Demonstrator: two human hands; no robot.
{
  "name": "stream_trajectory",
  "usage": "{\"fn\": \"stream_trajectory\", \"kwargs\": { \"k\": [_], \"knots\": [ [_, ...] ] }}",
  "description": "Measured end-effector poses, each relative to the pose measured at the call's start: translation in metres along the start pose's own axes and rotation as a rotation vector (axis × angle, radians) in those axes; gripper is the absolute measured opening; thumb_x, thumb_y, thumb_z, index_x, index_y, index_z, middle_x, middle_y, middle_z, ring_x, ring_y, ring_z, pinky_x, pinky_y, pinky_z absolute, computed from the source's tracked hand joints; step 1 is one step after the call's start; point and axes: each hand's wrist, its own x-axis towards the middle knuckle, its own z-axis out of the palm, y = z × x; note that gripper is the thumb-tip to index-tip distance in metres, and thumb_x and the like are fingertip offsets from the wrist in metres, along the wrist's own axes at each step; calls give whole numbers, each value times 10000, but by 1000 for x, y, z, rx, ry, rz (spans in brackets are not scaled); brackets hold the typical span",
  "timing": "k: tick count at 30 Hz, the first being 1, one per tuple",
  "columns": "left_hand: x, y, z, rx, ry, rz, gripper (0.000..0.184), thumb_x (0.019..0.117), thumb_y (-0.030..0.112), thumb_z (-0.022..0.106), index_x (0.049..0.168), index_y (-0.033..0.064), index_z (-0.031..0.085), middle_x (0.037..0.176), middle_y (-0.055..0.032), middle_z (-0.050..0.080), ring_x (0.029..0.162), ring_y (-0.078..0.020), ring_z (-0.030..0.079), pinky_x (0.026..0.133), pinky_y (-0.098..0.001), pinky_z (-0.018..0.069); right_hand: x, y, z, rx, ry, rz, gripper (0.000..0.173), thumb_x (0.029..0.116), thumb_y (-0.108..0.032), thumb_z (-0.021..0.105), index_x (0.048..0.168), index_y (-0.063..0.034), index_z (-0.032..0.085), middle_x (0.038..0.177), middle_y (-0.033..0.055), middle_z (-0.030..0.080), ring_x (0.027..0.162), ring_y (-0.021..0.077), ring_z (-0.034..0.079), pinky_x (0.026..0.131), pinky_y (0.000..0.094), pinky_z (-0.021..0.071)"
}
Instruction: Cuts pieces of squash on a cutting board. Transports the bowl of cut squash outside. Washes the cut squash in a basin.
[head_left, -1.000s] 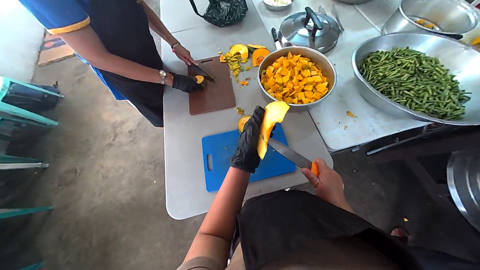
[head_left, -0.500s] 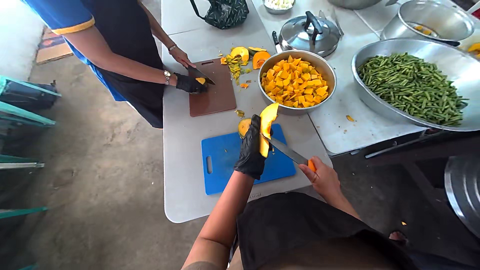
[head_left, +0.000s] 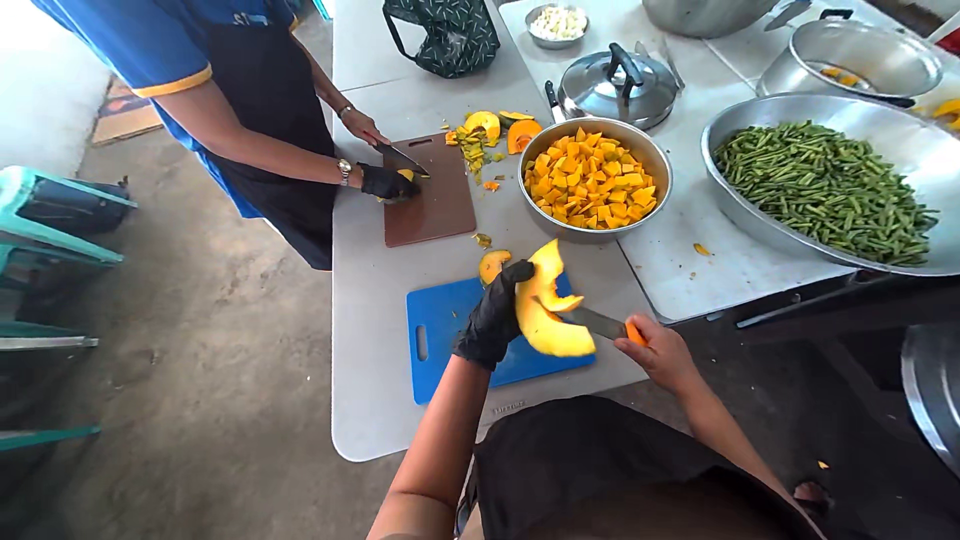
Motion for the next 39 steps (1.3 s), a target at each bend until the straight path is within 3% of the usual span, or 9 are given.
{"fn": "stream_trajectory", "kwargs": {
  "k": [2, 5, 8, 11, 14, 17, 26, 35, 39],
  "knots": [
    [0, 2, -1, 132, -13, 23, 479, 1060, 499, 410, 1339, 174, 623, 972, 13, 693, 826, -59, 658, 751, -233, 572, 0, -7, 1, -23, 46, 0, 828, 882, -734, 519, 992, 78, 634, 746, 181, 609, 690, 348, 607, 616, 563, 472],
    [9, 2, 10, 98, 165, 14, 445, 1092, 462, 366, 1202, 146, 660, 834, 7, 681, 683, -55, 644, 609, -210, 560, -1, -14, 15, -88, 217, -4, 866, 878, -750, 506, 974, 100, 645, 756, 216, 634, 683, 392, 637, 597, 581, 487],
    [6, 3, 18, 139, 318, -16, 397, 1102, 421, 374, 1216, 148, 639, 957, 9, 672, 830, -48, 649, 741, -236, 561, -2, -16, 30, -126, 303, 24, 894, 891, -756, 479, 985, 118, 644, 764, 239, 643, 682, 414, 654, 583, 584, 497],
    [10, -7, 17, 119, 421, -94, 466, 1096, 489, 350, 1169, 135, 644, 907, -28, 660, 774, -100, 647, 679, -283, 563, 1, -19, 37, -140, 287, 74, 886, 902, -750, 486, 993, 119, 635, 765, 239, 642, 697, 416, 657, 594, 582, 499],
    [17, -14, 10, 68, 430, -145, 461, 1094, 498, 345, 1112, 135, 630, 814, -22, 629, 664, -94, 609, 576, -248, 525, 8, -18, 30, -57, 49, 142, 802, 957, -688, 495, 1033, 100, 626, 769, 213, 631, 734, 393, 640, 658, 588, 493],
    [21, -14, 2, 141, 362, -177, 460, 1085, 507, 370, 1182, 153, 647, 937, -25, 660, 788, -103, 631, 679, -286, 545, 21, 1, 27, -6, -145, 151, 764, 973, -685, 455, 1004, 61, 614, 744, 161, 590, 724, 332, 594, 671, 548, 474],
    [49, -45, -9, 115, 463, -226, 496, 1106, 463, 340, 1263, 74, 605, 1045, -116, 648, 888, -186, 639, 769, -366, 553, 37, -2, 57, -127, 80, 277, 777, 958, -646, 563, 1146, 106, 623, 935, 285, 681, 890, 456, 686, 758, 624, 524],
    [61, -55, -11, 49, 509, -402, 492, 1109, 460, 333, 1171, 58, 609, 892, -93, 632, 708, -166, 612, 615, -307, 533, 86, -3, 51, -183, -99, 371, 774, 1002, -650, 489, 1229, 82, 599, 1021, 286, 687, 993, 447, 683, 853, 616, 515],
    [66, -65, -16, 24, 510, -325, 466, 1104, 450, 358, 1210, 74, 613, 961, -96, 648, 780, -175, 630, 673, -340, 551, 127, 7, 49, -94, -247, 479, 754, 1049, -608, 418, 1266, 92, 594, 1167, 312, 653, 1134, 447, 631, 976, 615, 466]
  ]
}}
